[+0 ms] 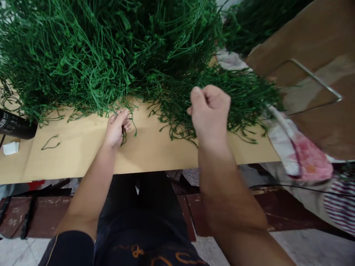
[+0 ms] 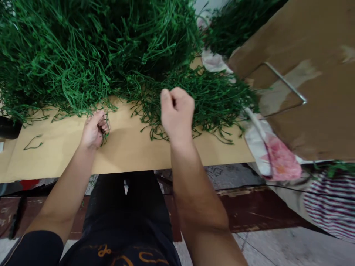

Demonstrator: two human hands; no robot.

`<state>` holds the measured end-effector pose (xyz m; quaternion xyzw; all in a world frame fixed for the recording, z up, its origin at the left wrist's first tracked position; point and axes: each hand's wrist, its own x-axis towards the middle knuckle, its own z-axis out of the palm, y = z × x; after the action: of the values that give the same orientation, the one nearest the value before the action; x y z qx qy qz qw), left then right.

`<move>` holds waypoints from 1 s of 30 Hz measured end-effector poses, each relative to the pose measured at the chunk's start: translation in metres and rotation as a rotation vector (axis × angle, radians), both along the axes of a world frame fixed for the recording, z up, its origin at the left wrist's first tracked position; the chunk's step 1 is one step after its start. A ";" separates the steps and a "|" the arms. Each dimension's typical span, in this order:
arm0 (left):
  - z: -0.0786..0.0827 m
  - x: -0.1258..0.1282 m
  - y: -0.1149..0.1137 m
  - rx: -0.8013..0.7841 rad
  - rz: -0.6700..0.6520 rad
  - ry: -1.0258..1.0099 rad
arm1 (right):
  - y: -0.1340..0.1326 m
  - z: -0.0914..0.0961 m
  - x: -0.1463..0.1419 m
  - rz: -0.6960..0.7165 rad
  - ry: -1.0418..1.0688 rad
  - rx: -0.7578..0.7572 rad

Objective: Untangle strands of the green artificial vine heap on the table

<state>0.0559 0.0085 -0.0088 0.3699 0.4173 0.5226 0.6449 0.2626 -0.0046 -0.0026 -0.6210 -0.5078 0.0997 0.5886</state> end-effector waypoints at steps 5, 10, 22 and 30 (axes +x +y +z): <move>0.000 0.005 -0.005 0.034 -0.100 -0.057 | 0.001 0.012 0.003 -0.045 -0.202 -0.004; 0.000 0.006 -0.004 0.042 -0.130 -0.080 | 0.004 -0.004 0.008 0.057 -0.123 -0.070; -0.008 0.010 -0.003 0.113 -0.264 -0.008 | -0.022 0.002 -0.045 0.398 -0.110 -0.084; -0.004 0.011 -0.007 0.080 -0.287 0.121 | -0.029 -0.012 -0.068 0.452 -0.106 -0.117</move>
<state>0.0669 0.0020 -0.0130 0.4818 0.3773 0.4181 0.6714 0.1942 -0.0335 -0.0143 -0.5292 -0.6572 0.2256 0.4869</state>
